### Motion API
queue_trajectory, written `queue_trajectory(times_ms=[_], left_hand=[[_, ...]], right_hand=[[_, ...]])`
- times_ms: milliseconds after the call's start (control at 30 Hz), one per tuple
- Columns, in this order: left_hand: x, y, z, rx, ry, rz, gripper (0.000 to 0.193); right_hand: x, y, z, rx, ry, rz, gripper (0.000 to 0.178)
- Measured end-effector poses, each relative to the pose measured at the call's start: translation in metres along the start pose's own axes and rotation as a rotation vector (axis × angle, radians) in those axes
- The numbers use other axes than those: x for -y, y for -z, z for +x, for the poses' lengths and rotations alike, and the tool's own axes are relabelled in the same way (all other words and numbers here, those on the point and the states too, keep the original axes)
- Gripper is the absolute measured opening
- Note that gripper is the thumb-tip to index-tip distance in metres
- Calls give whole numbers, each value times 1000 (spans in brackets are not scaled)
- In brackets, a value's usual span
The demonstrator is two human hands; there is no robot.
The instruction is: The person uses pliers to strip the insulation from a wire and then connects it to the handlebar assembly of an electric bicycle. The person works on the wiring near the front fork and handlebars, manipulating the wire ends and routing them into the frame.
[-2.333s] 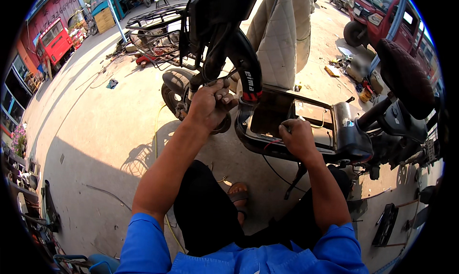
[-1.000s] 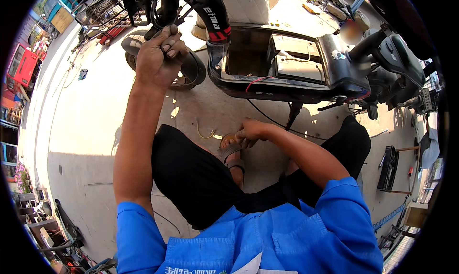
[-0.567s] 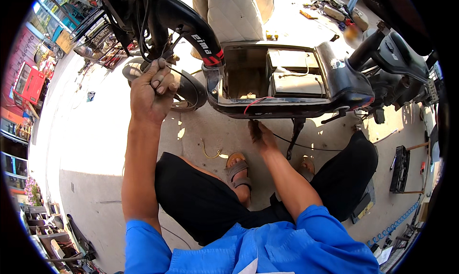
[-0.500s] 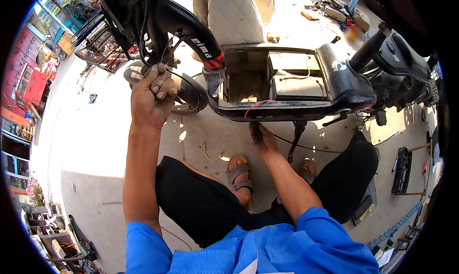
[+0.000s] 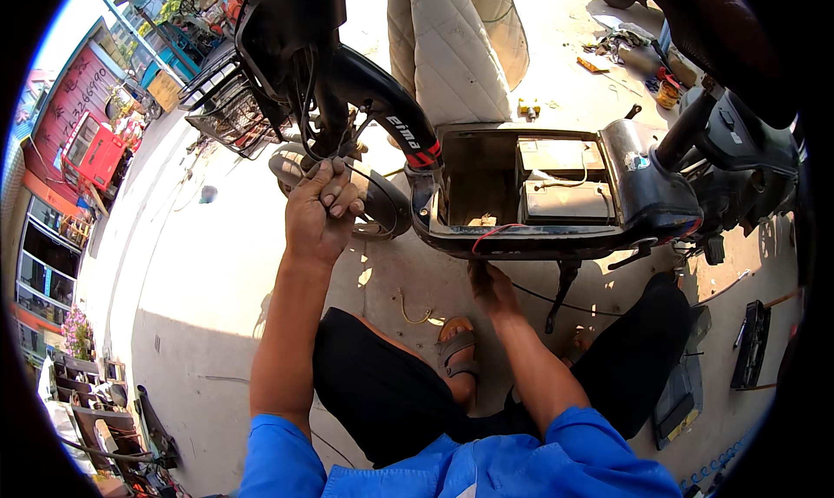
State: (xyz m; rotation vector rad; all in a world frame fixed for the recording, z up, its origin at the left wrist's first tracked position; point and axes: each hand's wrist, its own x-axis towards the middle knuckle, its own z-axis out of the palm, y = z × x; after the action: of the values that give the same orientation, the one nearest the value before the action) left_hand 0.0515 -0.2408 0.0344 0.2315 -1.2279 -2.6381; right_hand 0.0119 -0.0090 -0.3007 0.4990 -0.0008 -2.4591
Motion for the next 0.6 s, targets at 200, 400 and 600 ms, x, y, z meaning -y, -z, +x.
queue_trajectory(times_ms=[200,400,600], left_hand=[[-1,5,2,47,-55,-68,24],[-4,2,-9,-31,-88,-12,24],[-5,-2,-17,-54,-55,11,22]], right_hand=[[1,8,11,167,-26,-46,20],[-6,-11,16,3,17,-74,15],[10,16,10,54,90,-170,15]])
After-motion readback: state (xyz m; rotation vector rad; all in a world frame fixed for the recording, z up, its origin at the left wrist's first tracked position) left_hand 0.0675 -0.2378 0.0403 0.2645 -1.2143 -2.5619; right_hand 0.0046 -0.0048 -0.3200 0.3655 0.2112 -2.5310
